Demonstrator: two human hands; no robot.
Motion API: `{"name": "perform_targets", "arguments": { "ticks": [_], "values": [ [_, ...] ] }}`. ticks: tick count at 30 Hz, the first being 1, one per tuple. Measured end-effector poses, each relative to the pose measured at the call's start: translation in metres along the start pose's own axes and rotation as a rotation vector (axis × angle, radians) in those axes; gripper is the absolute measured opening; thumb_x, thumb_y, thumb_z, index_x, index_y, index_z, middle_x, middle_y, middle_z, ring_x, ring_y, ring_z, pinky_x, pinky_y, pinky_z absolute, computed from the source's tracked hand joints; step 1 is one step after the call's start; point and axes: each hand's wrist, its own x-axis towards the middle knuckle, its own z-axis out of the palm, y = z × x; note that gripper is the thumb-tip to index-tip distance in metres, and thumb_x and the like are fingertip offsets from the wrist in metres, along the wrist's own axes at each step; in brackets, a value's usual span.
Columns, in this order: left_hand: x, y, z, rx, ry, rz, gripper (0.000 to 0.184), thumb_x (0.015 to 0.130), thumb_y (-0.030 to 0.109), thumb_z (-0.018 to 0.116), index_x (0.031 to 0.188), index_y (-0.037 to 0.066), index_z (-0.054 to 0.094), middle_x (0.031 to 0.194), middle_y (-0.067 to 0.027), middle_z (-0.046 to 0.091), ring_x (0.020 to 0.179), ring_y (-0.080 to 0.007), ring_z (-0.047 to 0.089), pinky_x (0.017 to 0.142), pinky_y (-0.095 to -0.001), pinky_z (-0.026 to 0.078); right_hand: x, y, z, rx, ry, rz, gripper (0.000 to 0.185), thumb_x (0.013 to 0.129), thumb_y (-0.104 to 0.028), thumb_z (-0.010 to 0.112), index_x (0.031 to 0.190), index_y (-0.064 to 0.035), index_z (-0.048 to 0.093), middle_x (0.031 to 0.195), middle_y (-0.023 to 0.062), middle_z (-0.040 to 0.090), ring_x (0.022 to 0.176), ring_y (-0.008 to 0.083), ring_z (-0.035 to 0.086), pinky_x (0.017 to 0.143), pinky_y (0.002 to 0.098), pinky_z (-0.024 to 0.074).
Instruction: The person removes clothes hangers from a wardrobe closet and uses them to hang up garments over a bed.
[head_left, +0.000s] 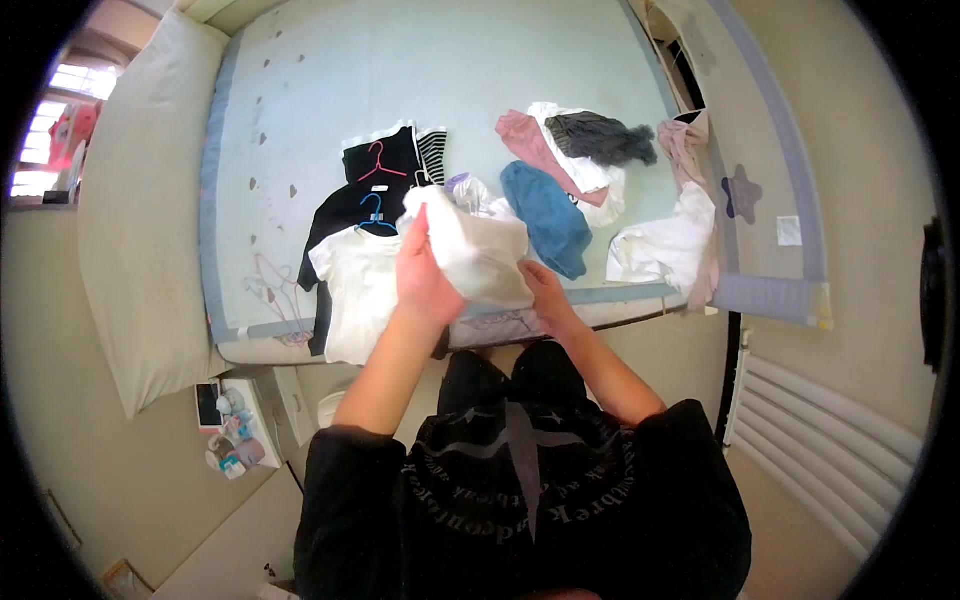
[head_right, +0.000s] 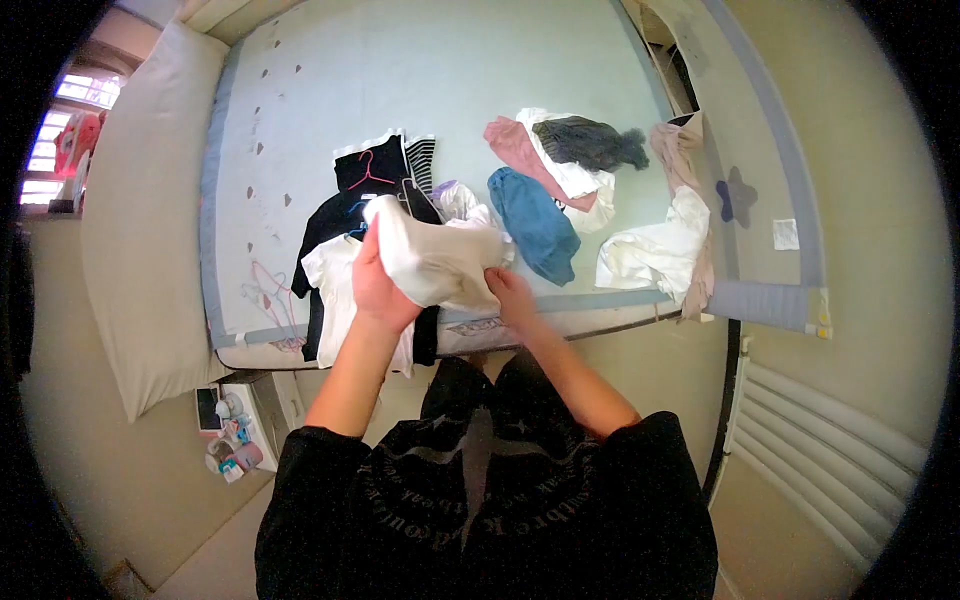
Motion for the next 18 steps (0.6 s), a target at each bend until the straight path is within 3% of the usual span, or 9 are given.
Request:
{"name": "perform_targets", "arguments": {
  "ticks": [3, 6, 9, 12, 15, 16, 18],
  "values": [
    [-0.006, 0.018, -0.009, -0.009, -0.101, 0.119, 0.05, 0.107, 0.043, 0.035, 0.131, 0.008, 0.06, 0.132, -0.0168, 0.062, 0.124, -0.0383, 0.056, 0.112, -0.0544, 0.037, -0.029, -0.055, 0.039, 0.321, -0.01, -0.138, 0.041, 0.099, -0.025, 0.059, 0.132, -0.0002, 0.059, 0.136, 0.014, 0.058, 0.125, 0.0226, 0.055, 0.103, 0.0362, 0.0437],
    [-0.014, 0.018, -0.006, -0.07, -0.049, 0.182, 0.049, 0.108, 0.041, 0.034, 0.131, 0.008, 0.06, 0.133, -0.016, 0.062, 0.127, -0.0371, 0.054, 0.114, -0.0537, 0.035, -0.025, -0.046, 0.051, -0.423, 0.117, -0.51, 0.035, 0.1, -0.021, 0.056, 0.129, -0.0024, 0.062, 0.134, 0.0127, 0.059, 0.123, 0.0228, 0.056, 0.103, 0.0361, 0.0441],
    [-0.017, 0.015, -0.017, -0.199, -0.127, 0.194, 0.049, 0.108, 0.041, 0.034, 0.131, 0.007, 0.06, 0.135, -0.0158, 0.061, 0.128, -0.036, 0.053, 0.115, -0.053, 0.033, 0.007, -0.012, 0.025, -0.785, 0.215, -0.686, 0.034, 0.101, -0.018, 0.055, 0.132, -0.0047, 0.061, 0.132, 0.0108, 0.06, 0.121, 0.0218, 0.057, 0.104, 0.0355, 0.044],
    [-0.025, 0.021, 0.001, -0.032, -0.048, 0.247, 0.049, 0.108, 0.04, 0.035, 0.128, 0.005, 0.061, 0.132, -0.0147, 0.064, 0.125, -0.0337, 0.057, 0.113, -0.0508, 0.037, 0.018, -0.023, 0.02, -0.057, 0.136, -0.087, 0.037, 0.1, -0.022, 0.055, 0.133, -0.0067, 0.061, 0.129, 0.0068, 0.064, 0.118, 0.0214, 0.061, 0.1, 0.0332, 0.0464],
    [-0.031, 0.052, -0.022, 0.274, 0.172, 0.291, 0.048, 0.107, 0.041, 0.037, 0.125, 0.004, 0.062, 0.126, -0.0134, 0.067, 0.118, -0.0306, 0.062, 0.107, -0.0462, 0.045, 0.008, -0.05, 0.011, 0.22, 0.076, -0.048, 0.038, 0.099, -0.026, 0.057, 0.131, -0.0054, 0.062, 0.125, 0.0058, 0.066, 0.115, 0.0194, 0.062, 0.098, 0.0335, 0.0482],
    [-0.031, 0.062, -0.032, 0.486, 0.37, 0.33, 0.042, 0.106, 0.038, 0.043, 0.121, 0.003, 0.064, 0.117, -0.0127, 0.07, 0.106, -0.0273, 0.067, 0.097, -0.0383, 0.051, 0.003, -0.06, 0.007, 0.274, 0.054, -0.034, 0.039, 0.099, -0.026, 0.057, 0.131, -0.0047, 0.062, 0.125, 0.0059, 0.067, 0.115, 0.0192, 0.063, 0.097, 0.0338, 0.0486],
    [-0.033, 0.09, -0.058, 0.959, 0.57, 0.311, 0.04, 0.106, 0.034, 0.047, 0.123, 0.001, 0.062, 0.113, -0.0113, 0.07, 0.1, -0.0247, 0.067, 0.091, -0.0357, 0.051, -0.006, -0.079, -0.003, 0.267, 0.004, -0.006, 0.04, 0.099, -0.027, 0.055, 0.131, -0.0025, 0.062, 0.125, 0.0072, 0.067, 0.115, 0.0203, 0.063, 0.098, 0.0351, 0.0491]
  ]
}}
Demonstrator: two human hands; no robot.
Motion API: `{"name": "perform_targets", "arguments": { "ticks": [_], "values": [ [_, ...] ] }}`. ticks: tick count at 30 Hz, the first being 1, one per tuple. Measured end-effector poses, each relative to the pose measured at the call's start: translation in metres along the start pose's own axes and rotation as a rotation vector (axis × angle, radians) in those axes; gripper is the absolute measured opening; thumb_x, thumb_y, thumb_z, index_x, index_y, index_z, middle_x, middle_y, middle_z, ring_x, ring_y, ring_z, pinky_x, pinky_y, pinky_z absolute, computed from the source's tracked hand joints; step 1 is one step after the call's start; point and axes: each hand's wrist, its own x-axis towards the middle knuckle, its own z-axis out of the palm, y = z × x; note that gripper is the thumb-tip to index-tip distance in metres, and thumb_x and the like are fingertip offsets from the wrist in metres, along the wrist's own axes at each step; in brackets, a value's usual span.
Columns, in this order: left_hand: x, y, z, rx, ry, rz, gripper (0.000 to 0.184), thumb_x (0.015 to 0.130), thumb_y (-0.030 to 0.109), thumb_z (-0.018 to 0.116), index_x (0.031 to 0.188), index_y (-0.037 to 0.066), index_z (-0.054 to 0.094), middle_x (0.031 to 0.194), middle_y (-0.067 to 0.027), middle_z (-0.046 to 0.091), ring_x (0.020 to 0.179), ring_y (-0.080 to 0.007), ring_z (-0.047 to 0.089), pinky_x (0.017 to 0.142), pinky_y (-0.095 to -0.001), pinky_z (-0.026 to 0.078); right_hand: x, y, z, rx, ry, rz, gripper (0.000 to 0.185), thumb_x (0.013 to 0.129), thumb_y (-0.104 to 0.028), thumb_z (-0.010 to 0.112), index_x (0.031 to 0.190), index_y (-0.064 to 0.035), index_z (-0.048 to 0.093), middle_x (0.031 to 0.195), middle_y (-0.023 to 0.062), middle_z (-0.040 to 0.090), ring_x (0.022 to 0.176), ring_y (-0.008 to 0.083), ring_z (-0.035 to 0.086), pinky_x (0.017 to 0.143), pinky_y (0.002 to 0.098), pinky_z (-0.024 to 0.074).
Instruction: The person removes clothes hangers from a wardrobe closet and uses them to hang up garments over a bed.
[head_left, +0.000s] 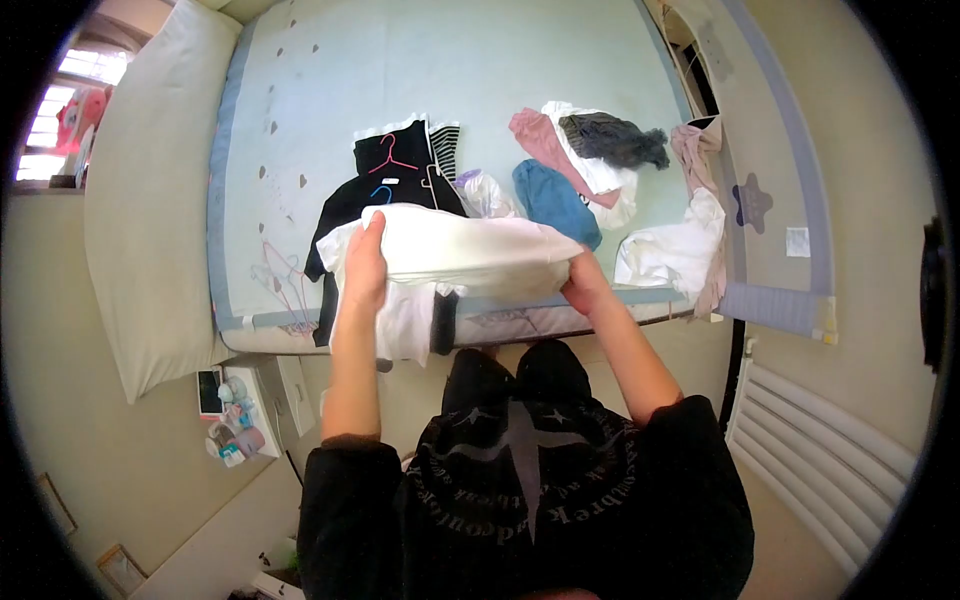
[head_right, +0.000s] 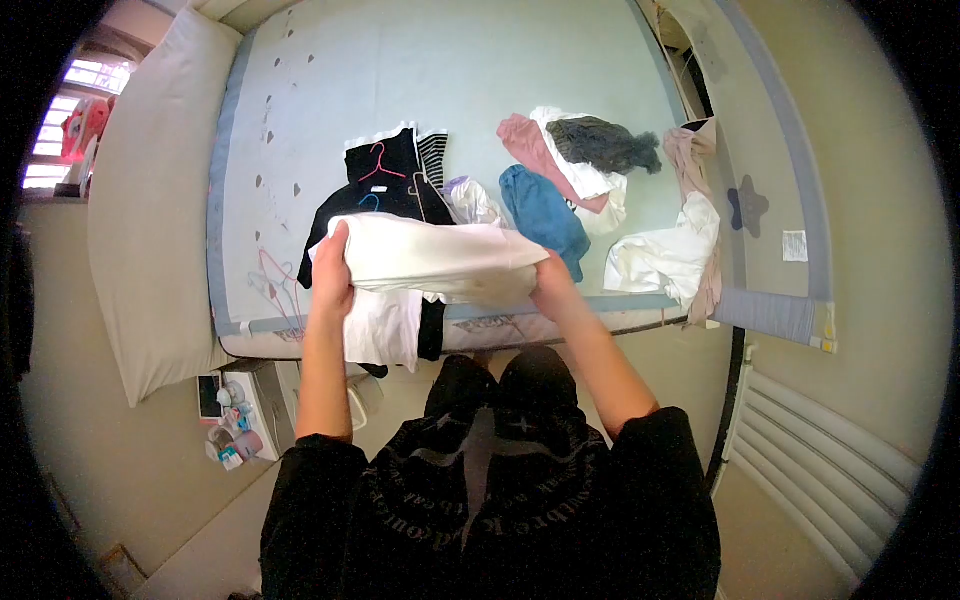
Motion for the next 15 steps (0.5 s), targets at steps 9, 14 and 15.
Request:
{"name": "perform_targets", "arguments": {
  "ticks": [9, 14, 15],
  "values": [
    [0.027, -0.051, -0.019, 0.996, -0.022, 0.473, 0.07, 0.085, 0.026, 0.077, 0.146, 0.007, 0.048, 0.132, -0.0164, 0.059, 0.113, -0.0253, 0.06, 0.098, -0.0373, 0.047, -0.039, -0.048, 0.033, 0.163, -0.178, 0.208, 0.051, 0.088, -0.02, 0.063, 0.131, 0.0043, 0.057, 0.127, 0.0119, 0.065, 0.115, 0.0238, 0.063, 0.103, 0.0373, 0.048],
    [-0.042, -0.029, 0.085, 0.79, -0.595, 0.213, 0.06, 0.077, 0.016, 0.077, 0.133, 0.006, 0.06, 0.116, -0.0135, 0.068, 0.107, -0.0292, 0.065, 0.095, -0.0392, 0.051, -0.047, -0.043, 0.055, -0.236, -0.27, -0.001, 0.06, 0.08, -0.016, 0.072, 0.135, -0.0003, 0.055, 0.126, 0.0093, 0.064, 0.117, 0.0224, 0.061, 0.104, 0.0363, 0.046],
    [-0.043, -0.032, 0.092, 0.818, -0.612, 0.031, 0.054, 0.077, 0.011, 0.073, 0.13, 0.005, 0.063, 0.109, -0.0116, 0.071, 0.099, -0.0291, 0.068, 0.092, -0.0397, 0.052, -0.048, -0.041, 0.057, -0.305, -0.285, -0.053, 0.061, 0.078, -0.015, 0.074, 0.135, -0.0018, 0.055, 0.126, 0.0083, 0.064, 0.117, 0.0221, 0.06, 0.103, 0.0359, 0.0459]
  ]
}}
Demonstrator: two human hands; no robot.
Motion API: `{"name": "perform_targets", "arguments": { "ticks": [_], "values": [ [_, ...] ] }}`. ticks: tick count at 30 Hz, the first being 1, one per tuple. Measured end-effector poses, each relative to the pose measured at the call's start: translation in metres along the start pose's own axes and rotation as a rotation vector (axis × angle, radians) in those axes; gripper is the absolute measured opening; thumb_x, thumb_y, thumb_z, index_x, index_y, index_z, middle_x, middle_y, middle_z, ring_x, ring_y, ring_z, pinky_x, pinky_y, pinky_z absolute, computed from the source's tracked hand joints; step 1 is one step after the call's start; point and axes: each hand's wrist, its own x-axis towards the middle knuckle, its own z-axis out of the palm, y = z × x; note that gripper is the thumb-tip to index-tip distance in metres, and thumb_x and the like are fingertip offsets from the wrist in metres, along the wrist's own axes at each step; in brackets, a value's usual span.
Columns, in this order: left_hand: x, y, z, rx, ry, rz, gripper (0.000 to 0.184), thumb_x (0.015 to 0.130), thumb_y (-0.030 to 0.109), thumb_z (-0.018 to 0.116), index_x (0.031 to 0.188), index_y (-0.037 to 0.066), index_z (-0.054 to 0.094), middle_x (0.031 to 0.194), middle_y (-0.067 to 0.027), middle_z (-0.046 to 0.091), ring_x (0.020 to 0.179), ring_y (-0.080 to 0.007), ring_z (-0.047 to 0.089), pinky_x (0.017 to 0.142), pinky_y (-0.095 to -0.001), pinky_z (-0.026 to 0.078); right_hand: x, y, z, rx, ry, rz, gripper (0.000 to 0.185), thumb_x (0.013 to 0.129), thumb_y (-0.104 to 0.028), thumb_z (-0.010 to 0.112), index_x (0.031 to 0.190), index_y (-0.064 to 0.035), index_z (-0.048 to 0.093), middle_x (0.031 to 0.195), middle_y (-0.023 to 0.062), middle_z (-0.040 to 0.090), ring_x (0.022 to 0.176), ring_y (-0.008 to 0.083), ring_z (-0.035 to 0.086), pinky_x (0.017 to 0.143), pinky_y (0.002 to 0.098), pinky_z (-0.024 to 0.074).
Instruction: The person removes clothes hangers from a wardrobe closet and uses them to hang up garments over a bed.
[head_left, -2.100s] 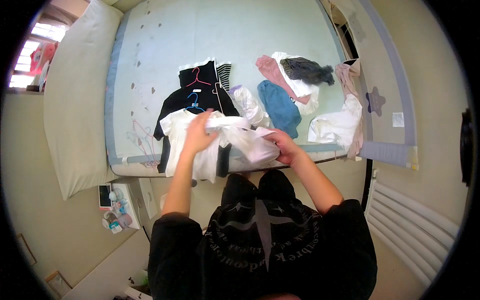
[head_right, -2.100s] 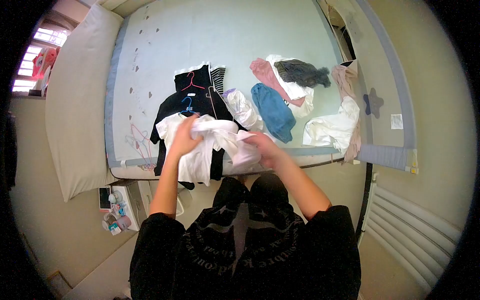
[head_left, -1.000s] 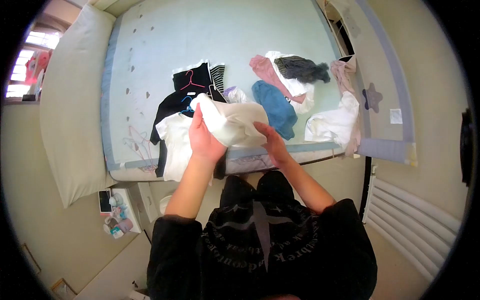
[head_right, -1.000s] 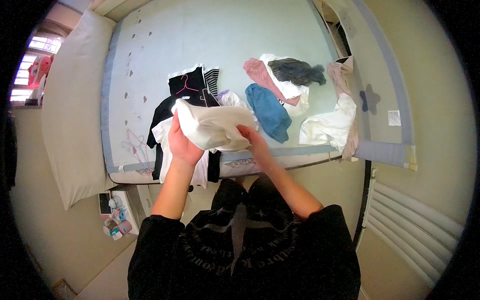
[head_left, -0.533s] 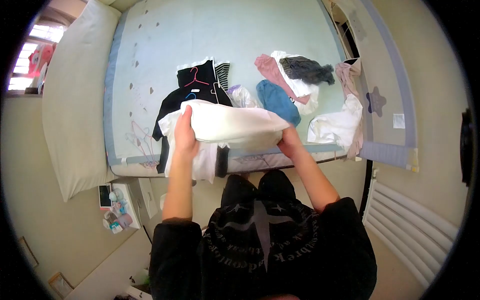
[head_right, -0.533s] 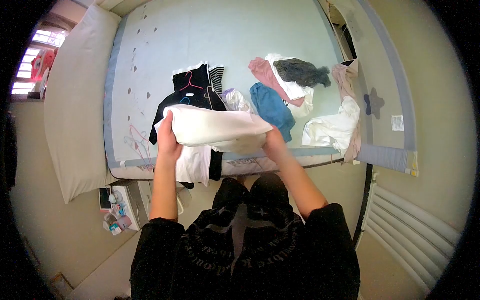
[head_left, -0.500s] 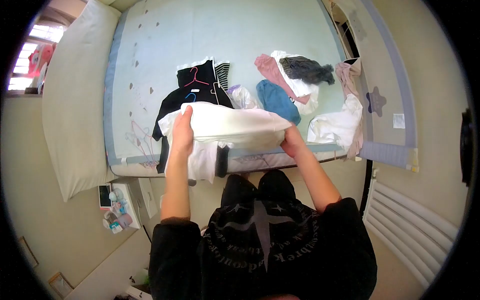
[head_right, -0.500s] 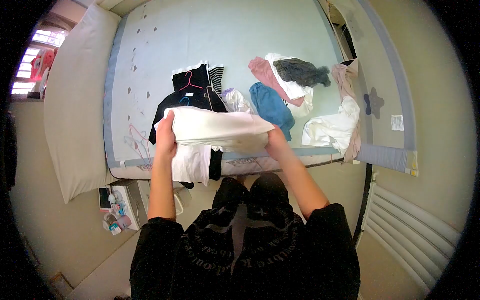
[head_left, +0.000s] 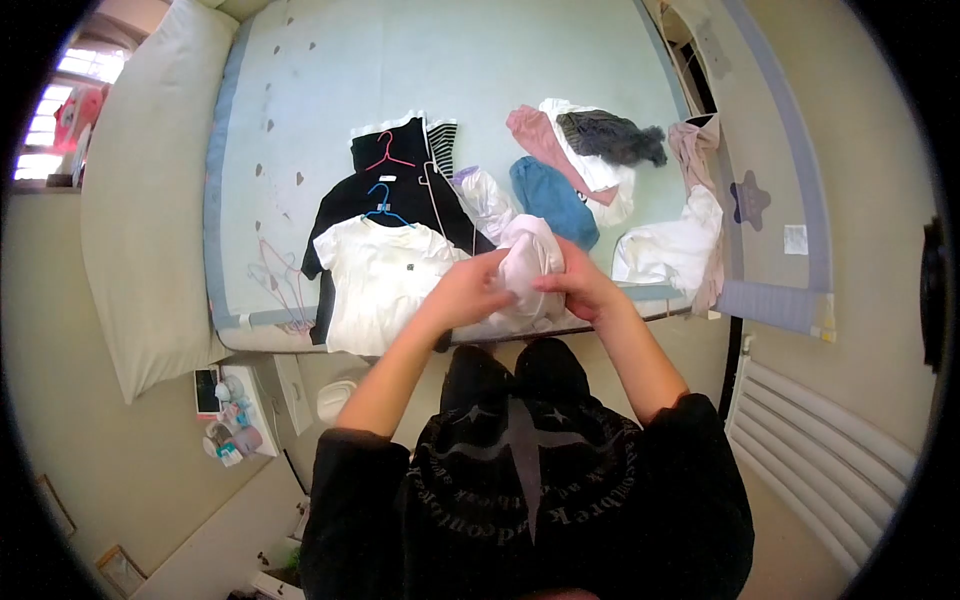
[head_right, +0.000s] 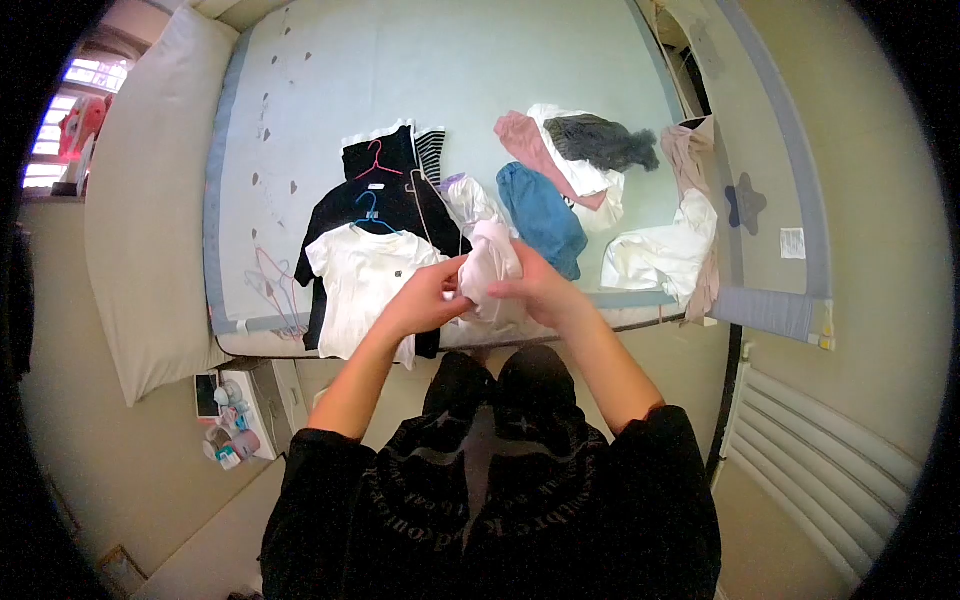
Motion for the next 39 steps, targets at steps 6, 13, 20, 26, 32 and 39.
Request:
{"name": "perform_targets", "arguments": {
  "ticks": [6, 13, 20, 26, 32, 39],
  "values": [
    [0.018, -0.019, -0.004, 0.26, 0.155, -0.05, 0.027, 0.079, 0.014, 0.058, 0.099, 0.003, 0.074, 0.073, -0.0229, 0.065, 0.072, -0.0282, 0.069, 0.073, -0.042, 0.053, -0.002, -0.016, -0.02, -0.944, 0.208, -0.291, 0.049, 0.075, -0.007, 0.069, 0.122, -0.0028, 0.057, 0.115, 0.016, 0.064, 0.106, 0.0283, 0.063, 0.092, 0.0363, 0.049],
    [0.003, -0.032, -0.01, -1.302, 0.05, 0.09, 0.038, 0.095, 0.013, 0.049, 0.126, -0.006, 0.059, 0.125, -0.0172, 0.065, 0.114, -0.0308, 0.064, 0.102, -0.0422, 0.049, -0.009, 0.017, -0.105, -1.276, 0.688, -0.348, 0.017, 0.082, -0.005, 0.061, 0.098, -0.0077, 0.064, 0.094, 0.0121, 0.064, 0.089, 0.0356, 0.063, 0.076, 0.0418, 0.0501],
    [-0.007, -0.046, -0.003, -1.941, -0.267, 0.179, 0.058, 0.1, 0.04, 0.04, 0.145, 0.005, 0.046, 0.147, -0.0177, 0.05, 0.133, -0.0384, 0.05, 0.115, -0.0571, 0.034, -0.003, 0.041, -0.104, -0.926, 0.842, -0.364, 0.015, 0.085, -0.005, 0.066, 0.1, -0.006, 0.066, 0.08, 0.0064, 0.066, 0.071, 0.0229, 0.065, 0.064, 0.0368, 0.05],
    [0.0, -0.009, 0.008, -1.802, -0.309, 0.146, 0.076, 0.089, 0.053, 0.056, 0.147, 0.007, 0.043, 0.142, -0.0185, 0.054, 0.129, -0.0393, 0.054, 0.109, -0.0559, 0.042, -0.004, 0.046, -0.01, -0.434, 0.177, -0.39, 0.042, 0.088, -0.018, 0.075, 0.125, -0.0052, 0.06, 0.111, 0.0061, 0.067, 0.101, 0.0172, 0.064, 0.085, 0.0319, 0.0515],
    [-0.001, -0.023, -0.003, -1.401, 0.016, 0.089, 0.062, 0.074, 0.023, 0.056, 0.132, 0.003, 0.052, 0.12, -0.0186, 0.064, 0.104, -0.037, 0.064, 0.1, -0.0508, 0.049, 0.003, 0.056, 0.003, -0.649, 0.019, -0.149, 0.066, 0.084, -0.028, 0.08, 0.139, -0.0053, 0.052, 0.12, 0.0106, 0.065, 0.105, 0.0205, 0.063, 0.089, 0.0354, 0.0507],
    [-0.013, -0.045, -0.01, -1.767, -0.098, 0.29, 0.075, 0.075, 0.034, 0.049, 0.142, 0.001, 0.047, 0.136, -0.0204, 0.058, 0.122, -0.0384, 0.058, 0.109, -0.0516, 0.043, 0.016, 0.06, 0.012, -0.894, -0.112, -0.06, 0.079, 0.082, -0.032, 0.08, 0.145, -0.0032, 0.042, 0.112, 0.0174, 0.068, 0.088, 0.0249, 0.067, 0.079, 0.0382, 0.0536]
  ]
}}
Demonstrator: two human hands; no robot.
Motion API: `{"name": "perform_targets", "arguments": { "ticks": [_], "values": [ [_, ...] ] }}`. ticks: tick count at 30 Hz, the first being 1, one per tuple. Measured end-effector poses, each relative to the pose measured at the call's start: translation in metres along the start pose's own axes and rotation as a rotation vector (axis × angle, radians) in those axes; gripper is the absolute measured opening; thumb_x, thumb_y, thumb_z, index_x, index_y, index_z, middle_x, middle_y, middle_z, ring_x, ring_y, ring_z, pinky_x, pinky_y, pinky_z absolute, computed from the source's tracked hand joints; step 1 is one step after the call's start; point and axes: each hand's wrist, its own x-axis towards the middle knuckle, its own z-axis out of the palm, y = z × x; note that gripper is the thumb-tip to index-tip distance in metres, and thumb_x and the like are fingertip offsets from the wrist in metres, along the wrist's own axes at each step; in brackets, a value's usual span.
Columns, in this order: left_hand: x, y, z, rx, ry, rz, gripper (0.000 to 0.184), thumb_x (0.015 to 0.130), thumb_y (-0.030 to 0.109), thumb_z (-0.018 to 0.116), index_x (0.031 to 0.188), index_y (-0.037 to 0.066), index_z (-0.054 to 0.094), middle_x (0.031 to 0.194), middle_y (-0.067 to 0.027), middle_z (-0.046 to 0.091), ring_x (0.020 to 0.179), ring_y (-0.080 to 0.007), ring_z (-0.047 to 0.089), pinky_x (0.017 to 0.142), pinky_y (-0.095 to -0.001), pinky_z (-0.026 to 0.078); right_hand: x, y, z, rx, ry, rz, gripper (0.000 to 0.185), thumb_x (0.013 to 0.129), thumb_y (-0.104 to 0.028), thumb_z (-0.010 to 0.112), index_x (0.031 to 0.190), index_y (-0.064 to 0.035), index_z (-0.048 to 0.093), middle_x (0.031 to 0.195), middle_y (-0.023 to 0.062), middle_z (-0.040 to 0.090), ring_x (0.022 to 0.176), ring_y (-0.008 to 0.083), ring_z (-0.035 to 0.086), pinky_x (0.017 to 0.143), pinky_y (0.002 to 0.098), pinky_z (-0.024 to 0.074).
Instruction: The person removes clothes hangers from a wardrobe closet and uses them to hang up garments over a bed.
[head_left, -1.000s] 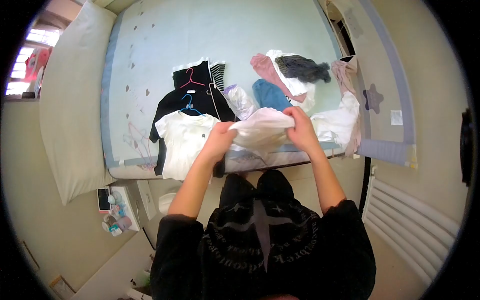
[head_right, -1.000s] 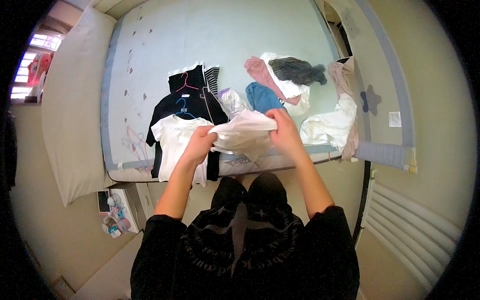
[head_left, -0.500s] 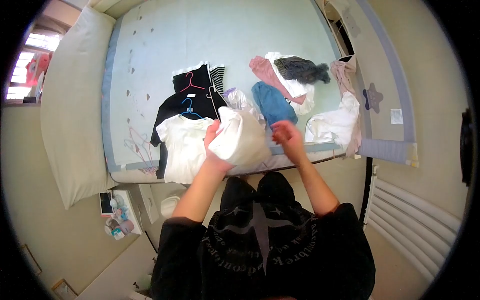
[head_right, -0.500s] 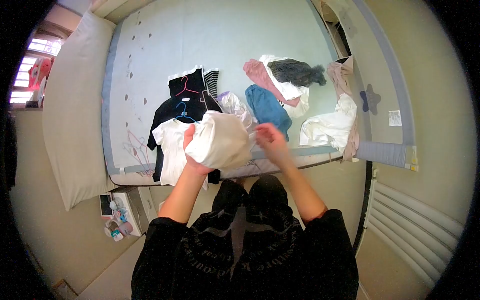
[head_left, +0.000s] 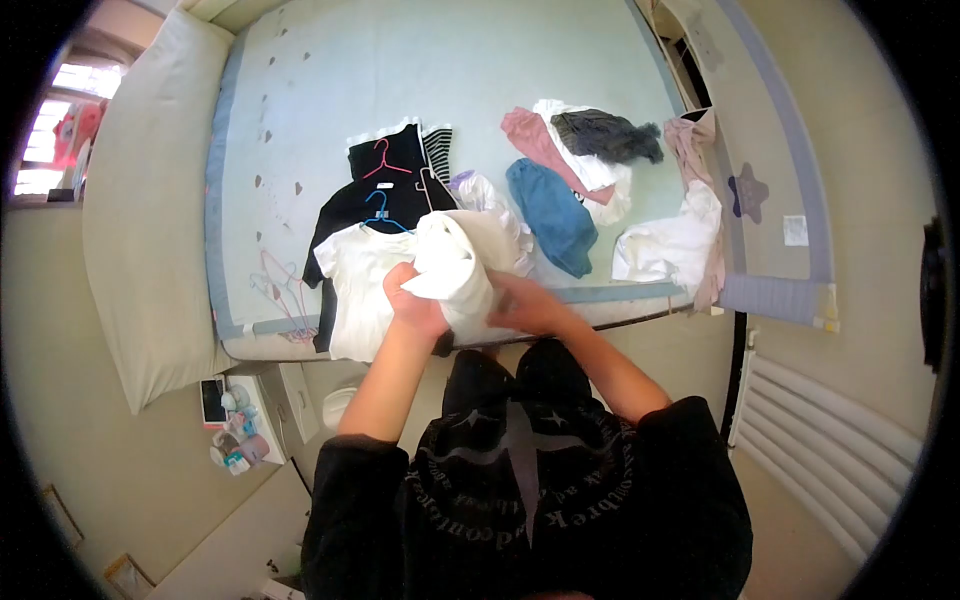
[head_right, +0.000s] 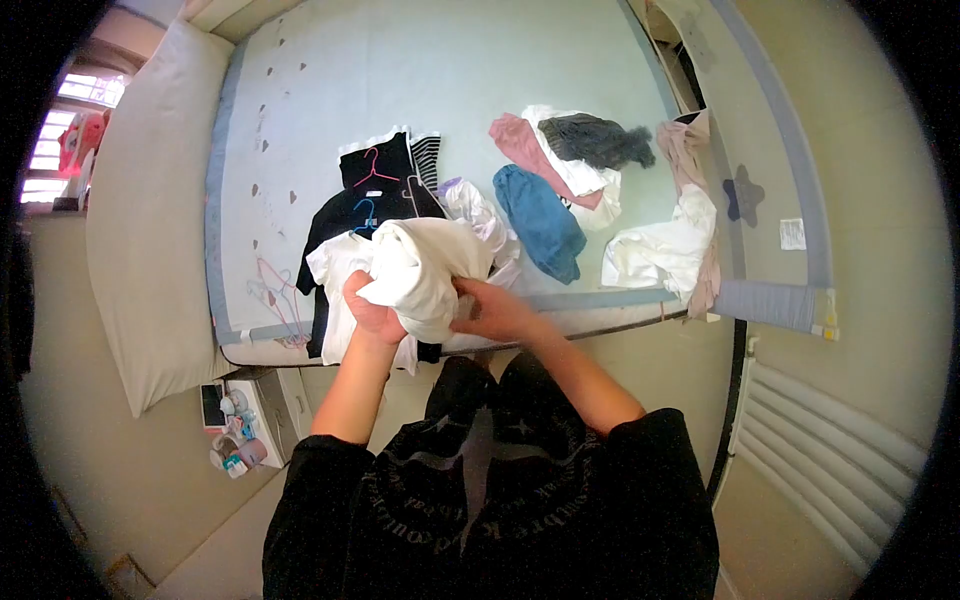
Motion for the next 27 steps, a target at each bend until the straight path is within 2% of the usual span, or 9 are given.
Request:
{"name": "perform_targets", "arguments": {
  "ticks": [5, 7, 11, 13, 15, 18, 21, 25, 27],
  "values": [
    [-0.006, 0.003, 0.033, 0.032, 0.002, 0.111, 0.075, 0.075, 0.032, 0.047, 0.142, -0.001, 0.048, 0.133, -0.0196, 0.06, 0.121, -0.0372, 0.06, 0.107, -0.0502, 0.045, 0.01, 0.038, 0.023, -0.478, 0.162, 0.09, 0.071, 0.083, -0.021, 0.071, 0.145, -0.0078, 0.04, 0.108, 0.0217, 0.068, 0.092, 0.0374, 0.068, 0.077, 0.0461, 0.0536],
    [-0.006, 0.014, 0.052, 0.335, 0.049, 0.135, 0.069, 0.075, 0.024, 0.048, 0.138, -0.003, 0.052, 0.128, -0.0182, 0.063, 0.116, -0.0351, 0.063, 0.104, -0.0453, 0.047, 0.022, 0.029, 0.01, -0.506, 0.084, 0.447, 0.065, 0.083, -0.016, 0.064, 0.144, -0.0123, 0.042, 0.119, 0.0219, 0.065, 0.102, 0.0422, 0.064, 0.082, 0.0507, 0.0519],
    [-0.013, 0.068, 0.034, 1.296, 0.336, 0.005, 0.053, 0.075, 0.006, 0.047, 0.123, -0.005, 0.065, 0.111, -0.0147, 0.072, 0.102, -0.0308, 0.068, 0.095, -0.0343, 0.049, 0.01, 0.055, -0.015, -0.57, 0.466, 0.265, 0.066, 0.081, -0.009, 0.063, 0.142, -0.0075, 0.04, 0.098, 0.0211, 0.069, 0.084, 0.0429, 0.068, 0.071, 0.0515, 0.0522],
    [-0.017, 0.078, 0.054, 2.084, 0.538, 0.206, 0.041, 0.079, 0.004, 0.046, 0.108, -0.004, 0.072, 0.097, -0.0129, 0.075, 0.083, -0.0251, 0.069, 0.082, -0.0349, 0.053, 0.001, 0.065, -0.029, -0.479, 0.678, 0.087, 0.062, 0.08, -0.007, 0.062, 0.139, -0.0072, 0.043, 0.099, 0.0215, 0.069, 0.085, 0.0438, 0.067, 0.071, 0.0527, 0.0517],
    [-0.026, 0.104, 0.03, 2.262, 0.655, 0.313, 0.035, 0.081, 0.005, 0.045, 0.099, -0.004, 0.073, 0.088, -0.0107, 0.073, 0.074, -0.0218, 0.068, 0.072, -0.035, 0.055, -0.011, 0.055, -0.043, -0.58, 0.735, 0.08, 0.053, 0.078, -0.004, 0.061, 0.129, -0.0065, 0.05, 0.1, 0.021, 0.068, 0.086, 0.0442, 0.066, 0.073, 0.0544, 0.05],
    [-0.032, 0.142, -0.012, 1.308, 0.897, 0.245, 0.02, 0.084, 0.01, 0.047, 0.089, 0.004, 0.065, 0.075, -0.0056, 0.064, 0.059, -0.0139, 0.06, 0.049, -0.0261, 0.049, -0.031, 0.048, -0.059, -0.675, 0.617, 0.09, 0.05, 0.074, -0.002, 0.062, 0.123, -0.006, 0.053, 0.099, 0.0197, 0.068, 0.087, 0.0427, 0.064, 0.075, 0.051, 0.0486],
    [-0.035, 0.149, -0.029, 0.734, 0.805, 0.185, 0.021, 0.083, 0.011, 0.048, 0.097, 0.004, 0.062, 0.072, -0.003, 0.06, 0.054, -0.0132, 0.055, 0.045, -0.0265, 0.045, -0.041, 0.044, -0.064, -0.737, 0.524, -0.034, 0.051, 0.07, -0.002, 0.064, 0.119, -0.0057, 0.055, 0.098, 0.0183, 0.067, 0.088, 0.0403, 0.063, 0.077, 0.0462, 0.0469],
    [0.0, 0.087, -0.009, 0.812, 0.887, 0.236, 0.027, 0.087, 0.008, 0.049, 0.111, 0.006, 0.059, 0.096, -0.0078, 0.065, 0.076, -0.0163, 0.061, 0.06, -0.03, 0.052, -0.042, 0.026, -0.061, -0.63, 0.427, -0.109, 0.051, 0.065, 0.0, 0.063, 0.116, -0.0036, 0.056, 0.099, 0.0215, 0.064, 0.093, 0.0441, 0.058, 0.08, 0.0503, 0.0454],
    [0.009, 0.051, -0.026, 1.248, 0.849, 0.546, 0.033, 0.087, 0.001, 0.051, 0.119, 0.006, 0.059, 0.104, -0.0074, 0.067, 0.089, -0.0179, 0.063, 0.073, -0.0308, 0.053, -0.04, 0.011, -0.058, -0.555, 0.41, -0.119, 0.051, 0.067, -0.003, 0.065, 0.117, -0.0031, 0.055, 0.1, 0.0231, 0.064, 0.094, 0.0452, 0.058, 0.08, 0.0523, 0.0467]
  ]
}}
